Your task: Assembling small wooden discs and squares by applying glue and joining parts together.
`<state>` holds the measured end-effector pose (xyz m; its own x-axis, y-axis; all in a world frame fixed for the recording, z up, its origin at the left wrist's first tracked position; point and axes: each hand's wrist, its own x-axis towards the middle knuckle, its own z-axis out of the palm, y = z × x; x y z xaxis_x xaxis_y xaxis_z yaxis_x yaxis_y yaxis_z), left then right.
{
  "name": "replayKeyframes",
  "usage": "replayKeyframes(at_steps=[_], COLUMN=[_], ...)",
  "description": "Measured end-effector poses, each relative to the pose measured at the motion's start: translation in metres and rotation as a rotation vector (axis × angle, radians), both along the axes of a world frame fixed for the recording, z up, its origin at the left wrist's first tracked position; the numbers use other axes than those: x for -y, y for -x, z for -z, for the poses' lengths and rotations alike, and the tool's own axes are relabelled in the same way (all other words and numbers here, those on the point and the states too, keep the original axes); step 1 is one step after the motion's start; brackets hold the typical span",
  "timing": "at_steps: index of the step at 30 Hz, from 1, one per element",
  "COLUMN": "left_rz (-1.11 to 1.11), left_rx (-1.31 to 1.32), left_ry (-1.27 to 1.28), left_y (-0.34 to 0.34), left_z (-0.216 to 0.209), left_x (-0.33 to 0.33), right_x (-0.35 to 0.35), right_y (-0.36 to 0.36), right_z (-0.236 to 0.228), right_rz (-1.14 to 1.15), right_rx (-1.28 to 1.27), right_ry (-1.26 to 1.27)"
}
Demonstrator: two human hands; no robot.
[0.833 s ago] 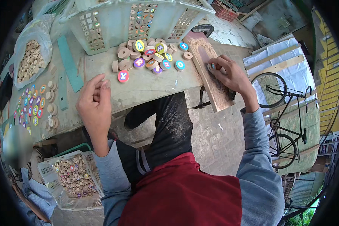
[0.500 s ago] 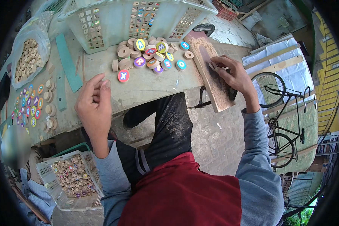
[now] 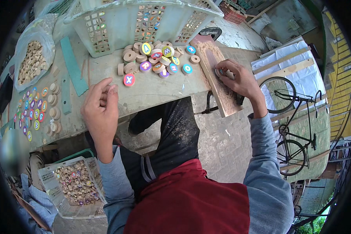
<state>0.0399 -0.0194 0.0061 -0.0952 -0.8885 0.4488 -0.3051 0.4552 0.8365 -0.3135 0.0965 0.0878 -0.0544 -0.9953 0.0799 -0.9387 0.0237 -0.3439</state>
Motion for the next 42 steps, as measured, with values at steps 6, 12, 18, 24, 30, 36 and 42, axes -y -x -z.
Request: replayKeyframes(at_steps=[6,12,18,24,30,36,42], left_rz=[-0.004,0.432,0.651,0.445,0.337,0.278,0.413], left_rx=[-0.006,-0.430,-0.693,-0.576,-0.571,-0.567,-0.952], left_ry=[0.163,-0.211,-0.417,-0.432,-0.410,-0.406,-0.543], left_y=[-0.003,0.013,0.021,-0.013,-0.025,-0.029,-0.035], left_z=[0.000,-0.018,-0.011,-0.004,0.002,0.008,0.021], left_x=[-0.004,-0.070,-0.100,-0.100,-0.100,-0.099,-0.094], right_x=[-0.006,-0.017,-0.011,0.000,0.006,0.008,0.013], right_y=[-0.020,-0.090,-0.156,-0.187,-0.202,-0.212,-0.220], right_z=[-0.008,0.008,0.040,0.062,0.081,0.097,0.101], right_rz=[0.042,-0.293,-0.399,-0.469,-0.476,-0.433,-0.448], right_rx=[0.196,0.876,0.837,0.826,0.975,1.250,1.507], right_ry=[0.027,0.269,0.393,0.405,0.316,0.269,0.299])
